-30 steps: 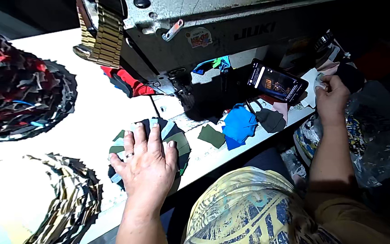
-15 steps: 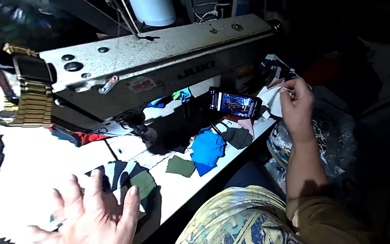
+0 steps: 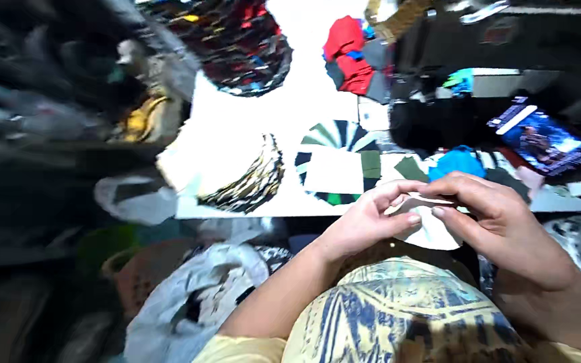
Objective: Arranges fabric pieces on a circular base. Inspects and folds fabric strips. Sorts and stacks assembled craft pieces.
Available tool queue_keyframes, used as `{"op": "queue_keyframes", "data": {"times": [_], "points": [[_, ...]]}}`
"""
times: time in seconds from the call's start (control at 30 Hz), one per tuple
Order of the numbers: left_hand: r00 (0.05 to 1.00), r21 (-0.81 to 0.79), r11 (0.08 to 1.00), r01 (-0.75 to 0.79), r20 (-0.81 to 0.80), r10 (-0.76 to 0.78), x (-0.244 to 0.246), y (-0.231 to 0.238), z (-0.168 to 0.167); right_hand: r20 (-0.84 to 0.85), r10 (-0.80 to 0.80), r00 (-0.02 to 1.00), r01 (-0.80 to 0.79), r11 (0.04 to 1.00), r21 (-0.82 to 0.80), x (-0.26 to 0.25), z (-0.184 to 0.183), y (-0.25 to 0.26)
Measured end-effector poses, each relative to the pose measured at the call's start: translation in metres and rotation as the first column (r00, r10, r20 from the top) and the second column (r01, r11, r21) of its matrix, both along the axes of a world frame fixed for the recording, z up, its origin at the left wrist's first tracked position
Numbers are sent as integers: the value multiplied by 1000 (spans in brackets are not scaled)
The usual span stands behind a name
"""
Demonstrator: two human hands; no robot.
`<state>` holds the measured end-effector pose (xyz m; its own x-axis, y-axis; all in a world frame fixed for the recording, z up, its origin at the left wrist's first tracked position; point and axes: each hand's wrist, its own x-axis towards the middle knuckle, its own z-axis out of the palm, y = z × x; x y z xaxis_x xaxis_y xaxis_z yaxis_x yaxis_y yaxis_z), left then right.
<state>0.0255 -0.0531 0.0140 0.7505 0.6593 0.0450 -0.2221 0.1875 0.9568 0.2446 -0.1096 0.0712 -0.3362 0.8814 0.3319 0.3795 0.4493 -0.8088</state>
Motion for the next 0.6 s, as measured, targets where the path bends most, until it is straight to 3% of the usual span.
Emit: {"op": "queue_keyframes", "data": {"times": [0.1,0.23,0.4,0.6], "points": [[993,-86,989,-118,-38,115,-19,-2,-7,-89,-12,996,5,996,-84,-6,-16,8],[964,-67,966,-248,-116,240,-44,-7,-11,-144,-102,984,82,987,-139,-21,-34,21],[817,266,827,-494,-184,547,-61,7,-4,-185,-139,973,114,984,-137,-47,-47,48],[650,576,590,-565,-129,749,-66,52,-7,-156,-216,964,210,976,-50,-73,-54,104]]}}
